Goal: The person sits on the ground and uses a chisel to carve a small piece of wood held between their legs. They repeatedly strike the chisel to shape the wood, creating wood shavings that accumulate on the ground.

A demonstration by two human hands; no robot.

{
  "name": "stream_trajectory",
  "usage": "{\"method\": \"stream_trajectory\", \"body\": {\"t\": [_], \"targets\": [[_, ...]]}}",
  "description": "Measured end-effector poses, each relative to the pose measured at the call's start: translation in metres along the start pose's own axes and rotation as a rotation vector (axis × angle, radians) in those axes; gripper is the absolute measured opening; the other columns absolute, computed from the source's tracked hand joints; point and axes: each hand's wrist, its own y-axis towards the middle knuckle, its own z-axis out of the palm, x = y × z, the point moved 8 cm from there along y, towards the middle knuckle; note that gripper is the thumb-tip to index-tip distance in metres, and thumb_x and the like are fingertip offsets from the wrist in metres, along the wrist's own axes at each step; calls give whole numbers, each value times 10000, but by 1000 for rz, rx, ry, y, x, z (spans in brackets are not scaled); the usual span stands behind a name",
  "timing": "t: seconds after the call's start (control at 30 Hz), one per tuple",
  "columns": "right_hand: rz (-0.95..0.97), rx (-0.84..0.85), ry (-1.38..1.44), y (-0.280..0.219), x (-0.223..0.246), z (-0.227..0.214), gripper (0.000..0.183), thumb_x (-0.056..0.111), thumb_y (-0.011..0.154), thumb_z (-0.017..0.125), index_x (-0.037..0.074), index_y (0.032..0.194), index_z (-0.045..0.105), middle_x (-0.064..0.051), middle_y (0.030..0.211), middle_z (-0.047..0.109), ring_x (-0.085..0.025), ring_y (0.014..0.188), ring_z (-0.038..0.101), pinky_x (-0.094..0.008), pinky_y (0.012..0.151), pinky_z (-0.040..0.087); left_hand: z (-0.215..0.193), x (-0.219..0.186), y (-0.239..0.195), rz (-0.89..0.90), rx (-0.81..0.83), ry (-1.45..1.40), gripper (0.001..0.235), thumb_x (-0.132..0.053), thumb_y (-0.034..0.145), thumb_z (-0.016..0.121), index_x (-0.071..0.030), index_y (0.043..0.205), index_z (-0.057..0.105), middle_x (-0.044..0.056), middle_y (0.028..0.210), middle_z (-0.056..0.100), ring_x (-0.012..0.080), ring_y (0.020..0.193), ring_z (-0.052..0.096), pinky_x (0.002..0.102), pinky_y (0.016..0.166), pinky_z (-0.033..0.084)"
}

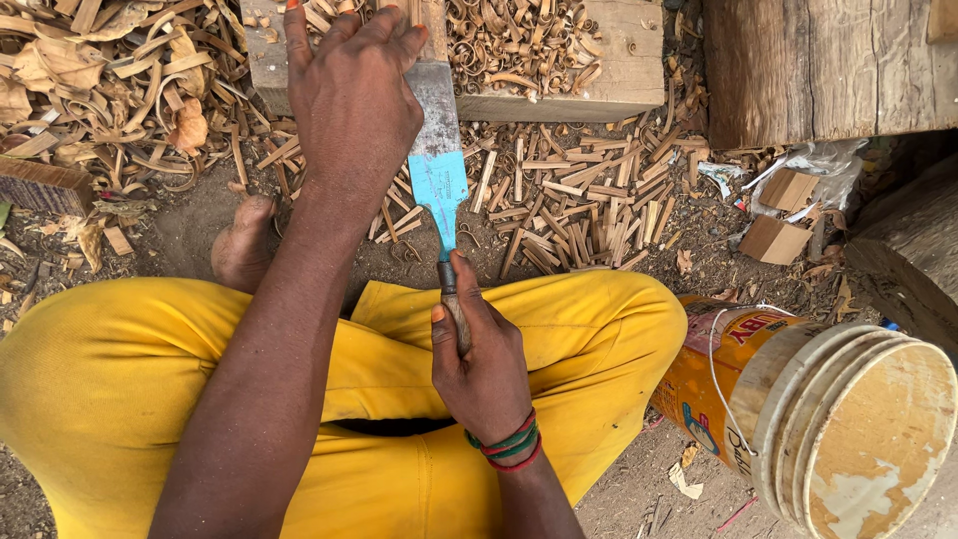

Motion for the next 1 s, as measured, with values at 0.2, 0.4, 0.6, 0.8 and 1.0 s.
{"method": "stream_trajectory", "body": {"t": [0.2,0.4,0.6,0.8,1.0], "targets": [[1,-17,10,0,-3,-2,539,54,988,617,-19,1504,475,-261,1062,727,-283,814,758,-335,750,583,-6,-3,-1,6,-18,-15,449,-18,880,784,-197,1292,772,66,1371,701,313,1287,610,628,1223,144],[-59,-43,-12,0,0,-5,528,56,1003,623,-22,1506,480,-273,1127,725,-300,925,770,-340,788,590,-6,-3,0,-3,-23,-23,439,-11,885,765,-197,1283,776,63,1362,705,300,1284,615,630,1224,157],[-73,-47,9,0,0,-4,521,71,1009,613,-27,1502,473,-274,1154,723,-289,917,785,-339,786,592,-6,-2,-1,4,-25,-16,414,-16,912,755,-192,1285,777,67,1360,708,305,1278,617,632,1217,167],[-34,-16,-33,2,-3,-3,518,96,1018,594,-15,1508,468,-265,1014,720,-331,839,762,-376,728,584,-3,-2,-1,17,-34,-4,411,-19,921,765,-190,1295,774,74,1374,699,313,1291,608,643,1213,169],[-7,-6,-127,9,5,-3,519,105,1020,580,-15,1511,464,-267,840,681,-420,751,698,-447,641,536,-27,-32,-3,136,6,122,448,-17,841,718,-99,1279,757,95,1375,705,328,1337,604,549,1231,192]]}}
